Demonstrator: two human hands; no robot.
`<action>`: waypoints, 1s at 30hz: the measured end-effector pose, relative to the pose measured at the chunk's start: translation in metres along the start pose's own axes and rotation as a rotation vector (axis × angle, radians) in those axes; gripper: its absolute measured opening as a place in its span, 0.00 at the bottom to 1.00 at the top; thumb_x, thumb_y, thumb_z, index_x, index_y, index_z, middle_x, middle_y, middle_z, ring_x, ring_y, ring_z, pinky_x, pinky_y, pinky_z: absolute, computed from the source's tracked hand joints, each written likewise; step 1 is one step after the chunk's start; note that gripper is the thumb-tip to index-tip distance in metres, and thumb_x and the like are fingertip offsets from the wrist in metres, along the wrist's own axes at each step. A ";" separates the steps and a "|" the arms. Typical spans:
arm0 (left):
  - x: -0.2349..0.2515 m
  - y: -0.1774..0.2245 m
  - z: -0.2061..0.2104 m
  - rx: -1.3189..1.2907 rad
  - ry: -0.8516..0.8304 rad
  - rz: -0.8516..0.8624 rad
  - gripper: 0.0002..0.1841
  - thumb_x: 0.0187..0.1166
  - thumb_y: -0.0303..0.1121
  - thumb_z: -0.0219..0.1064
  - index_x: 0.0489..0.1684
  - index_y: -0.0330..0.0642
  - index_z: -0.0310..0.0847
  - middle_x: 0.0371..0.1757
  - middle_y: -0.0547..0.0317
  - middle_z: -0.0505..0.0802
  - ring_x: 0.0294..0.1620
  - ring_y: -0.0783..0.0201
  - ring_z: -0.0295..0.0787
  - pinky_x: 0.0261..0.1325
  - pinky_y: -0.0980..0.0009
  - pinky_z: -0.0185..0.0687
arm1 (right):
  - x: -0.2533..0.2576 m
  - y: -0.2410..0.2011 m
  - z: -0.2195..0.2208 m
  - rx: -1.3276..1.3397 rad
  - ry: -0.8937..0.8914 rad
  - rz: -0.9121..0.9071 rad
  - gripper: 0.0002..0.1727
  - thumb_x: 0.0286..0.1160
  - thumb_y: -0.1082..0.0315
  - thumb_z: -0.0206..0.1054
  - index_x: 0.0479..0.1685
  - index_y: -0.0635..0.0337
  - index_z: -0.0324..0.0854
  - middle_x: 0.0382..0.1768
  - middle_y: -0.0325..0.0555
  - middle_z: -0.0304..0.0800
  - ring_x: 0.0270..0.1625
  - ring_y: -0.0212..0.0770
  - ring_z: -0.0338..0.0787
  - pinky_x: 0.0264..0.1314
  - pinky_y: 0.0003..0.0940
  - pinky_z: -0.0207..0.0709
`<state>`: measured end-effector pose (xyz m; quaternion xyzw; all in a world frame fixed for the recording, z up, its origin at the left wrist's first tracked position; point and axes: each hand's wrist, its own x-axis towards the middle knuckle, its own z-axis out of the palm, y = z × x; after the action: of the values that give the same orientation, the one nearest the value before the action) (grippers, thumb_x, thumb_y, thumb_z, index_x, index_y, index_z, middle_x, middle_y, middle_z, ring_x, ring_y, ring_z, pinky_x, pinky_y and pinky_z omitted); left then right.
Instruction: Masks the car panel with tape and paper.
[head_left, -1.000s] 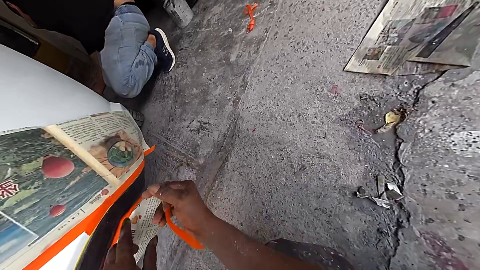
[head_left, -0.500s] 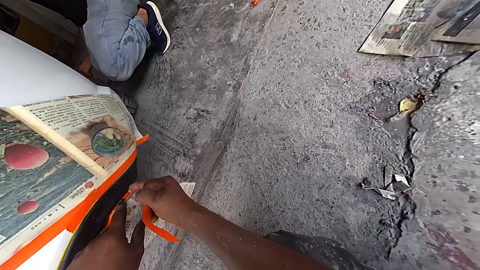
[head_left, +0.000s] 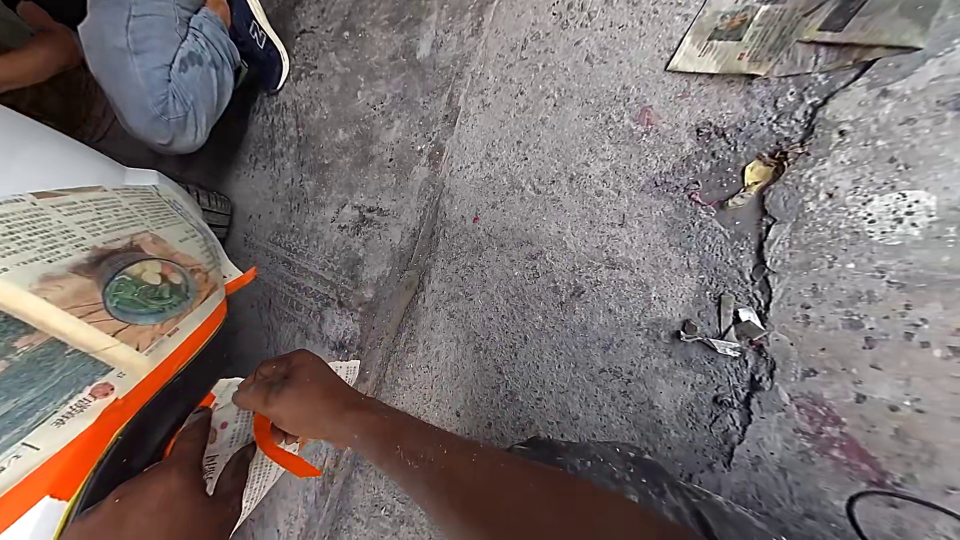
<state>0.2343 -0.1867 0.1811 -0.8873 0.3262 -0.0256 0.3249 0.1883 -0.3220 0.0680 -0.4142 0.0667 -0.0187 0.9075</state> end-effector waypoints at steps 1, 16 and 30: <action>0.000 0.000 0.000 -0.005 0.001 -0.003 0.35 0.75 0.51 0.69 0.80 0.41 0.76 0.49 0.29 0.93 0.51 0.26 0.90 0.49 0.27 0.78 | 0.005 0.002 -0.001 -0.005 -0.011 0.006 0.18 0.91 0.58 0.58 0.42 0.65 0.81 0.20 0.42 0.76 0.16 0.32 0.75 0.20 0.27 0.73; 0.008 0.003 -0.021 -0.050 -0.166 0.022 0.39 0.78 0.53 0.69 0.85 0.38 0.69 0.60 0.27 0.89 0.62 0.26 0.86 0.59 0.26 0.74 | 0.027 -0.004 -0.015 0.112 0.180 -0.102 0.16 0.77 0.71 0.74 0.58 0.68 0.79 0.41 0.56 0.88 0.37 0.44 0.88 0.40 0.42 0.84; 0.007 -0.003 -0.015 -0.009 -0.121 0.017 0.39 0.79 0.57 0.65 0.84 0.37 0.69 0.65 0.32 0.89 0.65 0.32 0.87 0.62 0.31 0.77 | 0.090 0.007 -0.026 0.227 0.022 0.020 0.15 0.68 0.82 0.73 0.53 0.74 0.78 0.46 0.57 0.86 0.44 0.43 0.86 0.50 0.41 0.83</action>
<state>0.2374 -0.1978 0.1932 -0.8859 0.3136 0.0322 0.3403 0.2734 -0.3450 0.0359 -0.3077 0.0784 -0.0218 0.9480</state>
